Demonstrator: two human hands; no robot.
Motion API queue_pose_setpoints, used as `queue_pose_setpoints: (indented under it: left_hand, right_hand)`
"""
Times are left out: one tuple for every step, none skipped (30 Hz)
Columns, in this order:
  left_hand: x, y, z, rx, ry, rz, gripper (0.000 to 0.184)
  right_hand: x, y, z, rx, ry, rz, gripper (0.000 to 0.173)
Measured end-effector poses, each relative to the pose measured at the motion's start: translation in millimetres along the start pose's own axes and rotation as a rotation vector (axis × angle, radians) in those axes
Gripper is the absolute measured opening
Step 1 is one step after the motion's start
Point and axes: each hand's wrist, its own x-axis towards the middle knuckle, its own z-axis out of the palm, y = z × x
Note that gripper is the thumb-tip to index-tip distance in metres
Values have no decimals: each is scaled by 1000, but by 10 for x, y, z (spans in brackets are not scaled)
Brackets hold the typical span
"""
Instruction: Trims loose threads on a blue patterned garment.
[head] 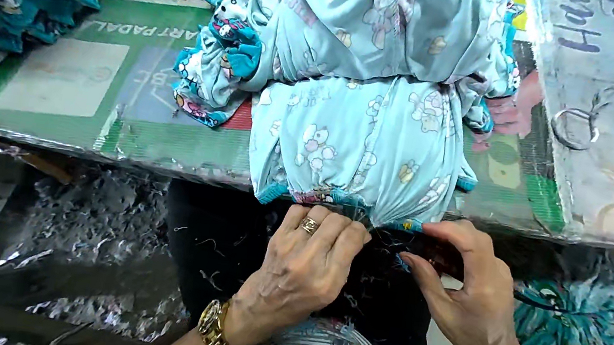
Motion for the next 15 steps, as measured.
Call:
queue_pose_setpoints:
  left_hand:
    - [-27, 7, -4, -41, 13, -22, 17]
    - [-46, 20, -9, -81, 30, -41, 18]
    - [-62, 37, -11, -122, 50, -59, 18]
    - [-69, 56, -7, -162, 71, -77, 18]
    - [-65, 75, 3, -199, 91, -95, 19]
    - [-58, 94, 10, -230, 104, -110, 19]
    - [-53, 110, 17, -258, 113, -121, 19]
    - [-49, 123, 23, -280, 118, -130, 19]
    - [-45, 132, 32, -296, 122, -133, 19]
    - [-41, 141, 43, -307, 126, -131, 19]
    - [-40, 151, 55, -318, 130, -130, 18]
    - [-38, 158, 65, -324, 133, -128, 17]
    - [-34, 161, 74, -328, 132, -126, 17]
    - [-29, 163, 86, -332, 133, -126, 17]
    - [-30, 165, 96, -336, 135, -127, 17]
  right_hand:
    - [2, -9, 12, -47, -1, -27, 31]
    - [7, -16, 30, -83, 1, -57, 28]
    - [12, -25, 51, -111, 2, -89, 25]
    - [25, -38, 70, -142, 0, -121, 23]
    - [42, -51, 90, -174, 6, -150, 21]
    - [56, -61, 109, -200, 20, -174, 20]
    - [63, -68, 124, -217, 35, -189, 19]
    - [66, -72, 134, -225, 48, -199, 19]
    - [68, -73, 141, -227, 62, -207, 20]
    - [68, -72, 145, -226, 73, -215, 20]
    - [66, -70, 151, -225, 84, -224, 19]
    - [64, -67, 160, -223, 94, -232, 19]
    - [61, -63, 167, -219, 103, -238, 19]
    - [59, -58, 170, -216, 110, -240, 19]
    - [50, -58, 171, -212, 116, -239, 19]
